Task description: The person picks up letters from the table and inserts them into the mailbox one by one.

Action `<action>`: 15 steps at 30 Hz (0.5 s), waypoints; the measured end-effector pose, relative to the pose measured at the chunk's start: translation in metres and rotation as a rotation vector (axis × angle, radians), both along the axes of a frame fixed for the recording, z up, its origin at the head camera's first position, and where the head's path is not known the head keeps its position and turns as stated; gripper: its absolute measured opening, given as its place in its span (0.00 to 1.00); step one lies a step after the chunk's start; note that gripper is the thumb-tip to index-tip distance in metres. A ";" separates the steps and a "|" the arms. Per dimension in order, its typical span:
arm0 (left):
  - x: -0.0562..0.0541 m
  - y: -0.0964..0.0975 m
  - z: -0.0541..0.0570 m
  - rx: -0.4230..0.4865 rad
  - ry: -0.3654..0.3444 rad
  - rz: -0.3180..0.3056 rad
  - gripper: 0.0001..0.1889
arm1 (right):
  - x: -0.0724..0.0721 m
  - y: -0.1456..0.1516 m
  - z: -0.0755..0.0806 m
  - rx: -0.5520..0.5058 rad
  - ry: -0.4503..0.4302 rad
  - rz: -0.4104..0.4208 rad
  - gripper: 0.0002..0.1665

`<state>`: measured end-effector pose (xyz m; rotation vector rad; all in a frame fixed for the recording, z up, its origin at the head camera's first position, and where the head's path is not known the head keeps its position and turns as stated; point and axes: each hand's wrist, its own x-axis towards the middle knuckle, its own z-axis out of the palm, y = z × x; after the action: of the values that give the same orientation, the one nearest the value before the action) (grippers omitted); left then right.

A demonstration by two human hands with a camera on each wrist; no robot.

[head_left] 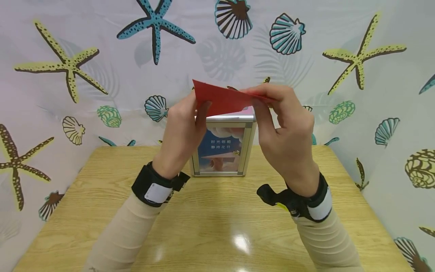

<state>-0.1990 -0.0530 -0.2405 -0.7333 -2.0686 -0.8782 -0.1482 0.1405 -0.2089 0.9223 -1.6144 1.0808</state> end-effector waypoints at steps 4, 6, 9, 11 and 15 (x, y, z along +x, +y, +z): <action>-0.009 -0.001 -0.005 -0.003 0.006 0.023 0.13 | 0.009 -0.001 0.006 -0.019 0.037 -0.012 0.07; -0.013 -0.001 -0.008 -0.006 0.010 0.036 0.13 | 0.012 -0.002 0.008 0.006 0.056 -0.048 0.07; -0.017 -0.002 -0.011 -0.005 0.013 0.051 0.12 | 0.013 -0.002 0.010 0.059 0.068 -0.091 0.08; -0.019 -0.001 -0.012 -0.001 0.018 0.056 0.13 | 0.012 -0.001 0.009 0.082 0.073 -0.109 0.08; -0.022 0.001 -0.010 0.009 0.046 0.046 0.11 | 0.008 -0.001 0.008 0.082 0.084 -0.127 0.08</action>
<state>-0.2212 -0.0519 -0.2507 -0.6920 -2.0317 -0.8374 -0.1399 0.1390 -0.2010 0.8944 -1.6343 0.8833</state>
